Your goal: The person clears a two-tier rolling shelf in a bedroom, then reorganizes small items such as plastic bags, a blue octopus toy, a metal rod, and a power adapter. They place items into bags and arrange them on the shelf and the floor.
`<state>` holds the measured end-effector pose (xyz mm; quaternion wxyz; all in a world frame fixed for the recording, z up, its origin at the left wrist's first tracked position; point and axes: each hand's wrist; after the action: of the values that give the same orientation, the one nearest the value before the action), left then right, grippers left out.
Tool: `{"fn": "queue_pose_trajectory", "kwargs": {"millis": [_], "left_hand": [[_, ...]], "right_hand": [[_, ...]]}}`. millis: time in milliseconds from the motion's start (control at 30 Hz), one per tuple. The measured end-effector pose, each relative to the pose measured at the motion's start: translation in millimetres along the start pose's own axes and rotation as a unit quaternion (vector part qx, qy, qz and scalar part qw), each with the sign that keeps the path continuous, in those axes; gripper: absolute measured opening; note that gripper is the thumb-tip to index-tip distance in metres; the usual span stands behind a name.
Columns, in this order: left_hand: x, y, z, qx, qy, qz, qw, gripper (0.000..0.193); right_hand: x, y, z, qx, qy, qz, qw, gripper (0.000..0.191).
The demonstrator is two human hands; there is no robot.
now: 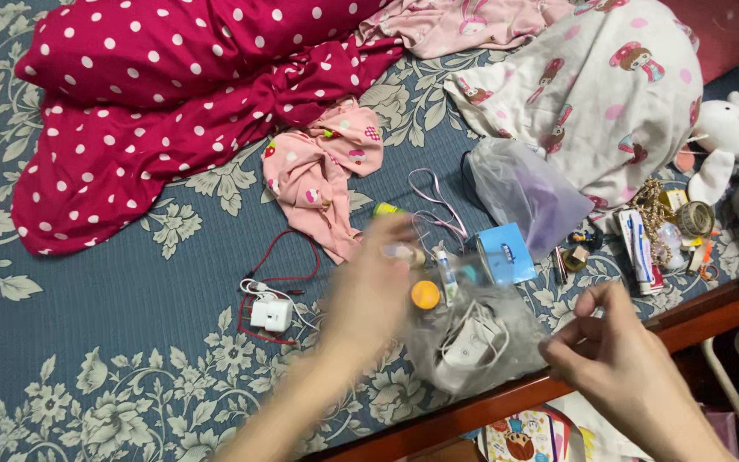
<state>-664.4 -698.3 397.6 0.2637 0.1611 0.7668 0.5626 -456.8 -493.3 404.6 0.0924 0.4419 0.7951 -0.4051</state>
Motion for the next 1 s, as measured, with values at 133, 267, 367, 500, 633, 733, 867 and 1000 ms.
{"fn": "queue_pose_trajectory", "kwargs": {"millis": [133,267,367,500,633,733,867,1000], "left_hand": [[36,-88,-106,0.388,0.036,-0.067,0.918,0.046],[36,-163,-152,0.457,0.042,-0.247,0.854,0.078],[35,-195,-155,0.438,0.062,-0.245,0.863,0.088],[35,-215,-146,0.443,0.047,-0.237,0.863,0.106],[29,-212,-145,0.443,0.041,-0.187,0.876,0.097],[25,-200,-149,0.438,0.01,-0.223,0.871,0.098],[26,-197,-150,0.471,0.005,-0.248,0.847,0.098],[48,-214,-151,0.489,0.058,-0.18,0.851,0.092]], "right_hand": [[2,9,9,0.093,-0.004,-0.051,0.994,0.045],[1,20,17,0.116,0.006,-0.104,0.988,0.042],[0,31,21,0.079,0.013,-0.082,0.993,0.039],[0,49,20,0.113,-0.037,-0.272,0.955,0.044],[-2,58,21,0.081,-0.012,-0.281,0.956,0.038],[-3,54,24,0.083,-0.007,-0.254,0.964,0.038],[1,38,29,0.089,-0.015,-0.262,0.961,0.034],[12,23,37,0.054,-0.003,-0.263,0.963,0.034]]}}
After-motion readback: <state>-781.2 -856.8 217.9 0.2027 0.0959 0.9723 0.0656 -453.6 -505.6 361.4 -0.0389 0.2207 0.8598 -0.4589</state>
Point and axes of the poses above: each hand's wrist, its own x-axis towards the middle knuckle, its own z-axis out of the palm, y = z × x, and after that the axes turned 11 degrees about -x, right-handed
